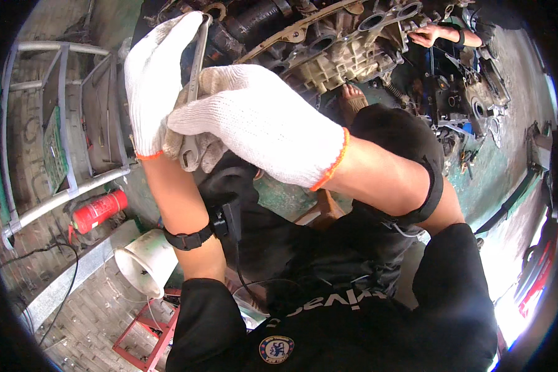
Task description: The person uses a wrench to loosen and remove bolts from a disassembled engine block. They repeatedly reposition the wrench and remove bolts one at a time, placing them aside. Another person is visible working on the engine in the background.
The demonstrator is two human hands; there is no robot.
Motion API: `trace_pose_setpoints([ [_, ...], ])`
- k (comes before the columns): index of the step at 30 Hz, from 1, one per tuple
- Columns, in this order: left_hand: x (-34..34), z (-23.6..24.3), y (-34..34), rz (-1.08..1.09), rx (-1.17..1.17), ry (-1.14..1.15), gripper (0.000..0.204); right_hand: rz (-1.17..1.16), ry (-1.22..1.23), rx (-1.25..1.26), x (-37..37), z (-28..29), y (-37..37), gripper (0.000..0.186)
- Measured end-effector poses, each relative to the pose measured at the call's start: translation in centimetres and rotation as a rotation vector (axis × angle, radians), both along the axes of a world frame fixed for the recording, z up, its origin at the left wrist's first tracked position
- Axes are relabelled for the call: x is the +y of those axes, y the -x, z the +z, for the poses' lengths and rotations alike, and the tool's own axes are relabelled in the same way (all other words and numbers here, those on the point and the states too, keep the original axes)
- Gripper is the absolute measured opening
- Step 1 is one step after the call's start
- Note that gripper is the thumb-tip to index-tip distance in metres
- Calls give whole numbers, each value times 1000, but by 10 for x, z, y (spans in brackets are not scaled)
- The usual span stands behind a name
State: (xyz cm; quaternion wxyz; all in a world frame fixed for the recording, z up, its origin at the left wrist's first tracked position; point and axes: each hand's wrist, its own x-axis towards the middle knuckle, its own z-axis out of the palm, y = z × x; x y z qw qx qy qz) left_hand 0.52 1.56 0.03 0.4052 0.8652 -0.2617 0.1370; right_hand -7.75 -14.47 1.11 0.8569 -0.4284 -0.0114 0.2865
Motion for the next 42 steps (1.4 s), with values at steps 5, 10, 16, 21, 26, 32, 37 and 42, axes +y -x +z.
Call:
trace_pose_setpoints([
  [5, 2, 2, 5, 188, 283, 238, 40, 118, 244, -343, -15, 10, -5, 17],
  [10, -10, -2, 4, 316, 382, 506, 36, 237, 529, -438, -43, 13, -14, 22],
  [16, -18, -6, 6, 314, 280, 425, 36, 78, 496, -201, -88, 40, -39, 25],
  [21, -24, -9, 7, 321, 269, 375, 33, -16, 471, -121, -98, 54, -45, 24],
  [26, -25, -7, 6, 277, 294, 325, 34, -143, 815, -142, -97, 56, -43, 22],
  [32, -23, -1, 6, 282, 291, 200, 34, -14, 825, -249, -114, 69, -45, 24],
  [37, -23, 0, 6, 309, 303, 144, 37, 115, 887, -318, -98, 58, -39, 28],
  [42, -15, 1, 5, 152, 148, 23, 37, 156, 503, -321, -46, 8, -26, 22],
])
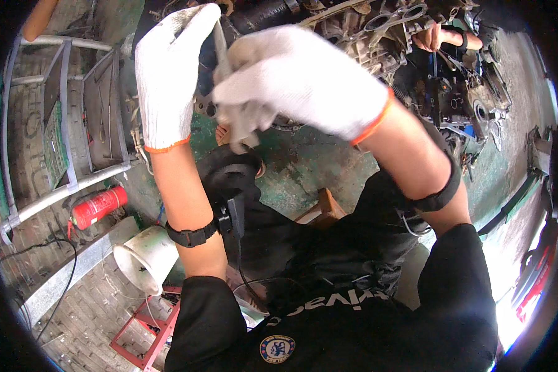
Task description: The person uses a wrench to loosen and remove bolts from a disassembled engine block. They repeatedly reposition the wrench and remove bolts one at a time, placing them aside. Another person is visible working on the engine in the background.
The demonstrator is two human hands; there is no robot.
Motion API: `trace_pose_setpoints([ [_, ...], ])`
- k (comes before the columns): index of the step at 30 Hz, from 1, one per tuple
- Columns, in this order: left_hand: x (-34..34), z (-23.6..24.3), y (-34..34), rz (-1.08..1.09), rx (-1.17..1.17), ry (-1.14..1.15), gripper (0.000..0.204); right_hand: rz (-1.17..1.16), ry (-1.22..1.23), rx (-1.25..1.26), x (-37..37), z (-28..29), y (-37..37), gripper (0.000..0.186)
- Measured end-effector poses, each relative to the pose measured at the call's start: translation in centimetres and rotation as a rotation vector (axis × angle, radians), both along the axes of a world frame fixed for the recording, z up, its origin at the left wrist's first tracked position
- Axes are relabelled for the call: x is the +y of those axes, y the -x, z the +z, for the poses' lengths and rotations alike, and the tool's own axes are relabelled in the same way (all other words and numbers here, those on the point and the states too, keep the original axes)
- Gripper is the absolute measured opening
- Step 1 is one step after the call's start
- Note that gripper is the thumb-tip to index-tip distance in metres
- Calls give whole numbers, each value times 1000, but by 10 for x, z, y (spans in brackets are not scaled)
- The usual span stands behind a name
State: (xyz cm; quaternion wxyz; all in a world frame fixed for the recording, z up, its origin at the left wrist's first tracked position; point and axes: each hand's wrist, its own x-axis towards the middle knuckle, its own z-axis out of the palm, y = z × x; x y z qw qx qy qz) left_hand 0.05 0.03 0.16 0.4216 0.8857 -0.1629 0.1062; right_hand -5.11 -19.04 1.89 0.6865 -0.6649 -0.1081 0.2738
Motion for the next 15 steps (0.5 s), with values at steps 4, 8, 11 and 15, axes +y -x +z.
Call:
trace_pose_setpoints([
  [4, 7, -2, -5, 108, 189, 29, 35, 24, -537, 251, 24, -21, 13, 19],
  [8, 19, 4, -7, -110, -199, -356, 36, 69, -456, 194, 20, -13, 8, 20],
  [11, 25, 11, -1, -113, -413, -464, 44, 163, -292, 108, 4, -5, 8, 20],
  [15, 17, 8, 8, -8, -206, -256, 36, 100, -68, -16, -14, 7, 2, 23],
])
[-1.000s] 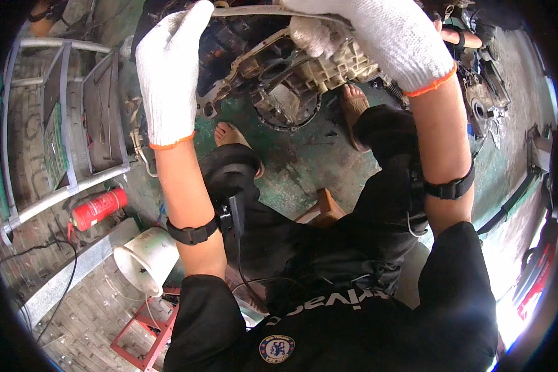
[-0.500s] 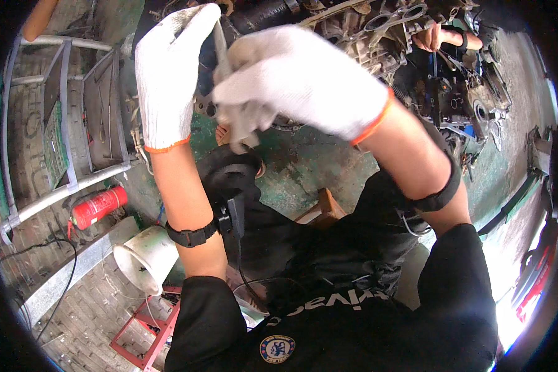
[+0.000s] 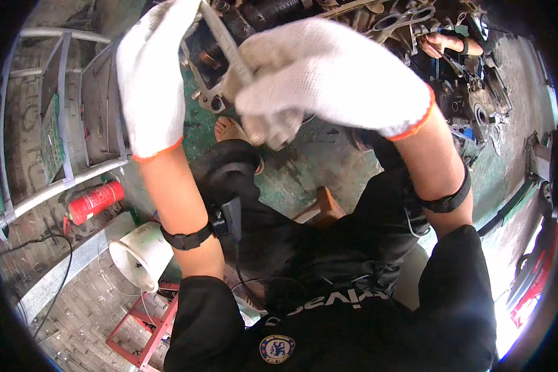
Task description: The person uses a wrench to loosen and remove bolts from a disassembled engine block. They repeatedly reposition the wrench and remove bolts one at a time, placing them aside. Another person is visible working on the engine in the background.
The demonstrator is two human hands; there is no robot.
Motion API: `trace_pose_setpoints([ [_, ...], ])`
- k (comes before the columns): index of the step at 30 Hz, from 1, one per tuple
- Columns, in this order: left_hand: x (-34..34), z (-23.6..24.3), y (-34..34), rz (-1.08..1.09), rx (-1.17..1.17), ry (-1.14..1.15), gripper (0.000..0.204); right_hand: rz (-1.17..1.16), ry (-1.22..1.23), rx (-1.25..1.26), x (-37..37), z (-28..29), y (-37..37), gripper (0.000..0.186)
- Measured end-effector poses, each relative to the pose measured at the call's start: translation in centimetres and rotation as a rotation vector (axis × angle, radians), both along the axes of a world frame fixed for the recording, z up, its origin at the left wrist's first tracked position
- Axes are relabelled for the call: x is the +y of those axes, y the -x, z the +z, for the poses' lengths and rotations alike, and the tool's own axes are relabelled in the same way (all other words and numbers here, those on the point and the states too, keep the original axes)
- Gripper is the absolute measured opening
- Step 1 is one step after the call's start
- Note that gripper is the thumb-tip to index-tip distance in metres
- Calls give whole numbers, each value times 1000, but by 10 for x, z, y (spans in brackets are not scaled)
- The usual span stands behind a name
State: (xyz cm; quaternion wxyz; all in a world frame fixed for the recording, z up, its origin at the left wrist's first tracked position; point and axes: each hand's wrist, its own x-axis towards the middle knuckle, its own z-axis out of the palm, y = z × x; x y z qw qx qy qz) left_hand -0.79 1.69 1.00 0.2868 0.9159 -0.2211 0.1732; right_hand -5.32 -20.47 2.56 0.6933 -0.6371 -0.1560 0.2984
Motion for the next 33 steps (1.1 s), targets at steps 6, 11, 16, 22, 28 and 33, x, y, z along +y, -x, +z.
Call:
trace_pose_setpoints([
  [6, -18, -7, -2, 213, 334, 421, 41, -166, 420, 184, -29, 47, -20, 26],
  [11, -20, -8, 0, 190, 329, 409, 40, -216, 298, 63, -40, 60, -20, 28],
  [16, -18, -12, -4, 168, 325, 418, 39, -201, 438, 72, -51, 56, -25, 27],
  [22, -20, -12, -3, 156, 330, 449, 37, -45, 176, -23, -10, 3, -10, 28],
  [28, -9, -7, -12, 23, 83, -30, 38, -156, -247, 146, 42, -26, 8, 16],
  [33, 14, -9, -12, -248, 190, 551, 47, -30, -246, 66, 30, -10, 2, 19],
])
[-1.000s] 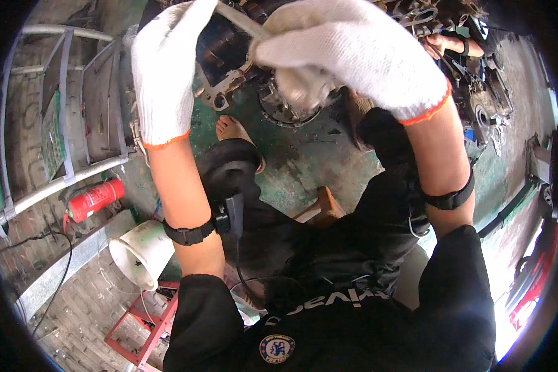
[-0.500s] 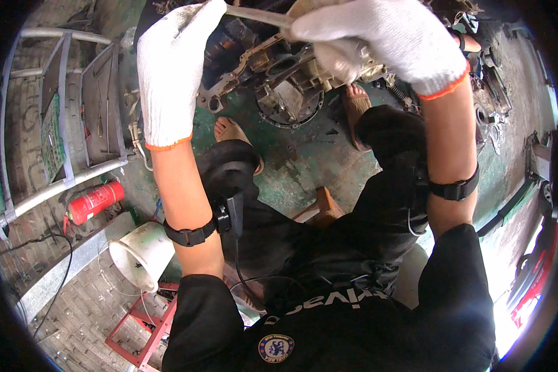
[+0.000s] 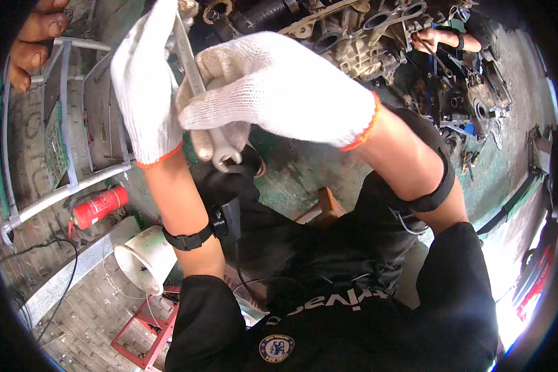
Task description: The person uses a wrench to loosen and remove bolts from a disassembled engine block. They repeatedly reposition the wrench and remove bolts one at a time, placing them aside. Another person is visible working on the engine in the background.
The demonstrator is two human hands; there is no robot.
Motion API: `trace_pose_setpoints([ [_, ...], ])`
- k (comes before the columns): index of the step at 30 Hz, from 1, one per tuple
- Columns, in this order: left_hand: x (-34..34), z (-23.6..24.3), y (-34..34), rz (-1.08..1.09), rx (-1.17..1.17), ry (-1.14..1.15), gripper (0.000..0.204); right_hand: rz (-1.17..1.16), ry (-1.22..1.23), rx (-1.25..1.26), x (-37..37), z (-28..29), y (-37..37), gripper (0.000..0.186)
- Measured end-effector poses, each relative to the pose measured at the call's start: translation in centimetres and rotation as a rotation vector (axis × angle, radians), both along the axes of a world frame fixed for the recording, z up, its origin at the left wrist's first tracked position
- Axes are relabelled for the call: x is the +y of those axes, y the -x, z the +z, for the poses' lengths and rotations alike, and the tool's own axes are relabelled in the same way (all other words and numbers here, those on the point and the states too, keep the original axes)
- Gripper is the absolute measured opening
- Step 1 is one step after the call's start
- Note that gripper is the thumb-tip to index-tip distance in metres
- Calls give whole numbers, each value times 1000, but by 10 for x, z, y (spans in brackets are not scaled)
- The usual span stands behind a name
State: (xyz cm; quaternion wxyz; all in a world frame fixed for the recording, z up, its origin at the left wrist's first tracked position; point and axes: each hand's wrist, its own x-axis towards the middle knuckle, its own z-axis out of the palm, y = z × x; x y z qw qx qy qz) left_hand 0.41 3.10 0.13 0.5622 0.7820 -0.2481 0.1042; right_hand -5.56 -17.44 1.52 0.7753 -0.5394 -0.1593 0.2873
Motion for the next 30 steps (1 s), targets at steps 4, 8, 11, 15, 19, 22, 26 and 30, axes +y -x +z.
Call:
trace_pose_setpoints([
  [4, -5, -6, 9, 370, 16, -230, 40, -70, 412, -83, -25, 31, -9, 25],
  [8, -24, -5, 11, 385, 155, -113, 38, -151, 726, 34, -47, 62, -24, 25],
  [11, -32, -2, 11, 396, 239, -138, 41, -292, 751, 11, -49, 65, -24, 27],
  [15, -34, 3, 14, 371, 220, -191, 43, -300, 681, -55, -55, 62, -21, 29],
  [19, -34, 6, 16, 373, 192, -288, 43, -350, 756, 3, -59, 60, -24, 28],
  [22, -38, 6, 16, 402, 202, -250, 43, -371, 737, 5, -57, 61, -26, 27],
  [26, -43, 3, 14, 386, 186, -205, 42, -428, 843, -30, -63, 64, -24, 26],
  [30, -43, -1, 13, 354, 179, -188, 39, -287, 773, -36, -74, 58, -23, 27],
])
